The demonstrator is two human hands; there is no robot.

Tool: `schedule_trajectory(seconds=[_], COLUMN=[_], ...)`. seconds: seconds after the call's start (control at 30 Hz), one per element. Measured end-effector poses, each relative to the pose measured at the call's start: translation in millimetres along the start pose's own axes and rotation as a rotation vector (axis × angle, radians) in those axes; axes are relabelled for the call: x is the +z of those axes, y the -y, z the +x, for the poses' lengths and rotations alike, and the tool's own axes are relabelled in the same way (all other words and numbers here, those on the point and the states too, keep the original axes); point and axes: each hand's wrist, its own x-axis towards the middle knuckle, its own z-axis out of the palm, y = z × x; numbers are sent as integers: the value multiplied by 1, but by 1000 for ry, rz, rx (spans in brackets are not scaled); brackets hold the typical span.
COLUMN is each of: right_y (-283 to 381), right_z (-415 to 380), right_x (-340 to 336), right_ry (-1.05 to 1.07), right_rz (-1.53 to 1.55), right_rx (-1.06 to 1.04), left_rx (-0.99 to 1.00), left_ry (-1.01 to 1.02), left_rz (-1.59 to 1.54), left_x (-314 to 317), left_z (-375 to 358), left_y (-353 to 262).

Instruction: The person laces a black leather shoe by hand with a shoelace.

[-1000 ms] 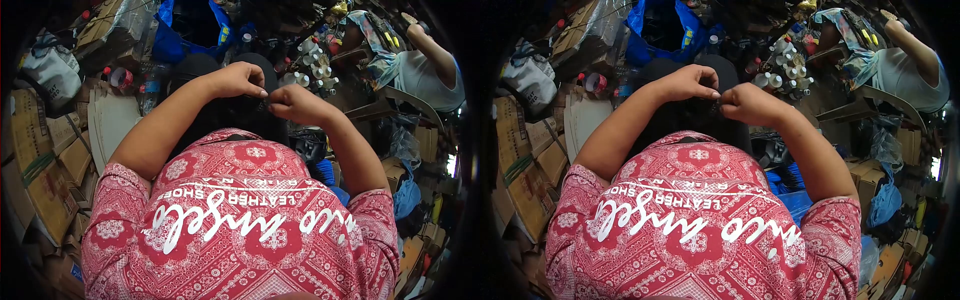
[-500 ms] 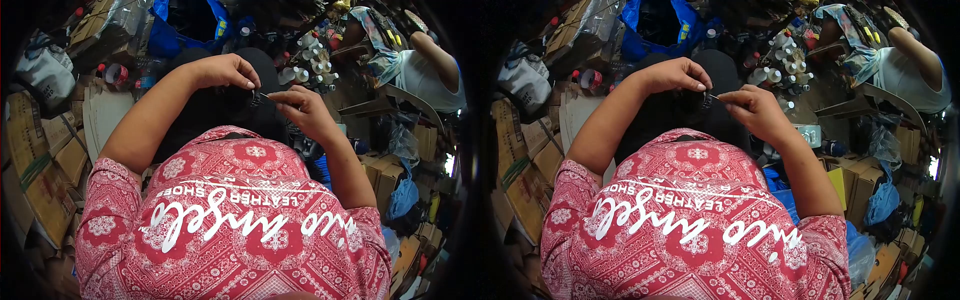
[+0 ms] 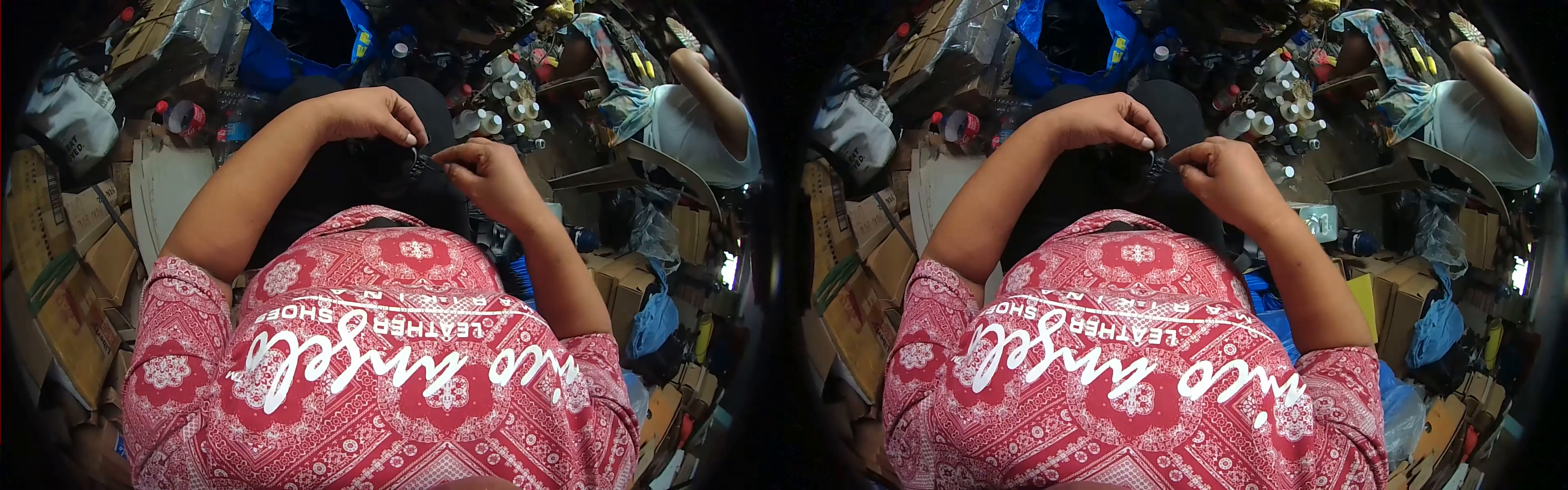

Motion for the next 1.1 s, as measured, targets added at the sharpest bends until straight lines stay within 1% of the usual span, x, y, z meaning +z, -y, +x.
schedule_trajectory(seconds=[0.03,0.1,0.13,0.2,0.23,0.27,0.3,0.37,0.43,0.53,0.6,0.63,0.67,0.73,0.77,0.83,0.93,1.07,1.1], right_y=[0,-3,-4,-7,-7,-6,-4,2,1,-10,-22,-34,-44,-58,-62,-68,-76,-77,-75], right_z=[-2,-7,-8,-9,-9,-7,-6,-3,-1,8,9,11,13,17,18,19,23,25,24], right_x=[4,14,17,22,20,17,13,9,8,12,6,5,5,8,8,7,7,9,11], right_ry=[3,-95,-92,-168,-169,-164,-158,-141,-120,-98,-8,66,65,173,175,256,297,315,279], right_rz=[-1,-36,-37,-56,-54,-135,-216,-266,-319,-237,66,130,130,444,443,585,637,674,655], right_rx=[-3,-24,-25,-53,-52,-83,-114,-138,-164,-143,-29,31,33,47,44,86,95,113,101], left_rx=[-1,-5,-9,-15,-23,-25,5,35,39,75,88,108,109,108,108,105,97,106,91], left_ry=[3,0,4,1,-1,1,22,42,14,15,33,57,59,57,54,59,53,49,36], left_rz=[-5,2,10,36,66,67,58,50,137,173,202,234,233,297,297,315,307,304,323], left_x=[-1,-1,-1,0,0,0,0,0,1,1,-1,-1,0,2,1,2,2,2,2], left_z=[1,3,4,6,7,8,10,13,15,18,14,13,13,12,13,15,15,15,15], left_y=[1,1,1,-1,-2,-1,0,1,0,3,4,2,0,-4,-4,-3,-3,-4,-5])
